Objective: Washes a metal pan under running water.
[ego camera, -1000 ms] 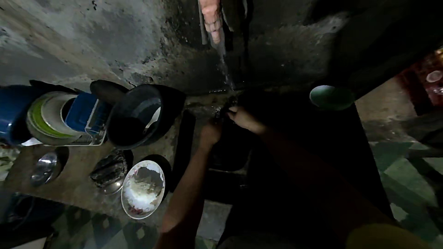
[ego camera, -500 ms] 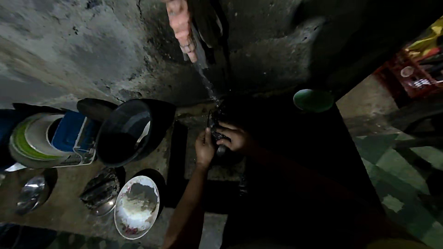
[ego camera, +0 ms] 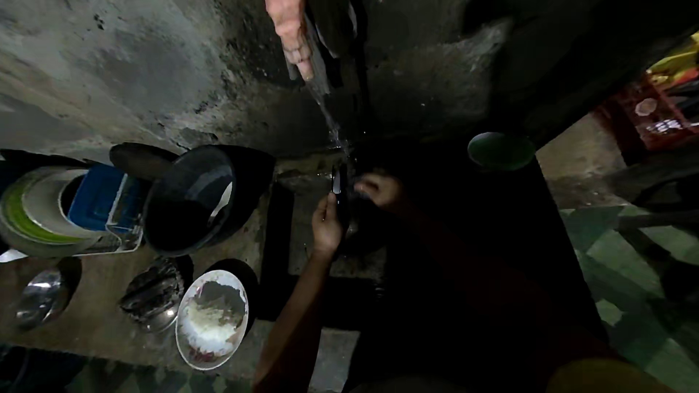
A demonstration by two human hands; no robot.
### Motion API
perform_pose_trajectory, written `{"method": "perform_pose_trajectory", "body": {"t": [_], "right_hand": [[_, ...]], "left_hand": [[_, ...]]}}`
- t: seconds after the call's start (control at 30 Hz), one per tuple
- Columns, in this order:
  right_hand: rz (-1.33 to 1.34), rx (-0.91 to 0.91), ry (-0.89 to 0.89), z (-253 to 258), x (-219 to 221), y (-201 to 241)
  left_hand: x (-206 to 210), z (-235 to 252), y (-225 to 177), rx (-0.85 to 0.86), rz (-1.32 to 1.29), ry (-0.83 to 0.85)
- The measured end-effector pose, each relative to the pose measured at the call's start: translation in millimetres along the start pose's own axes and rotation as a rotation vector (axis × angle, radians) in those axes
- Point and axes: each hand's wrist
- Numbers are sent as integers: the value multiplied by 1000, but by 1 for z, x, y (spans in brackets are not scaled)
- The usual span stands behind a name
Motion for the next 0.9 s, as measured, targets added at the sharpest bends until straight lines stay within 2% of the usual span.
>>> {"method": "perform_pose_trajectory", "body": {"t": [0.03, 0.07, 0.1, 0.17, 0.23, 0.3, 0.33, 0.37, 0.43, 0.47, 0.53, 0.57, 0.67, 0.73, 0.9], "right_hand": [[24, 188, 58, 17, -10, 0], [38, 258, 73, 27, -14, 1], [29, 212, 37, 23, -10, 4], [-47, -86, -89, -17, 15, 1], [-141, -280, 9, -60, 35, 3], [-300, -348, 167, -78, 37, 10], [-334, -320, 210, -75, 34, 14], [-280, -286, 168, -68, 33, 14], [-98, -204, -72, -35, 32, 14], [-24, -64, -59, -10, 21, 20], [31, 227, 89, 36, 5, 25], [32, 310, 155, 51, 3, 23], [19, 328, 231, 67, 7, 20], [12, 337, 239, 63, 12, 22], [-7, 327, 262, 47, 17, 36]], "left_hand": [[1, -3, 2, -2, 1, 13], [1, -1, 1, 1, -3, 14], [1, 2, -1, -4, -13, -1], [3, 6, -5, -60, -62, -65], [0, 12, -9, -97, -94, -90], [-1, 15, -8, -97, -108, -104], [-1, 15, -7, -93, -109, -98], [-4, 12, -6, -87, -106, -83], [-9, 4, 1, -46, -83, -59], [-10, 0, 7, -9, -78, -44], [-17, -15, 20, 26, -57, 9], [-23, -22, 24, 40, -30, 21], [-45, -30, 21, 48, 175, 37], [-55, -25, 8, -25, 347, 74], [-41, 16, -34, -186, 707, 143]]}}
Point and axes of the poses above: each hand's wrist, its own z-axis towards the middle knuckle, its own x-axis out of the palm, y = z × x, and after that the axes turned 5 degrees about z, right-handed
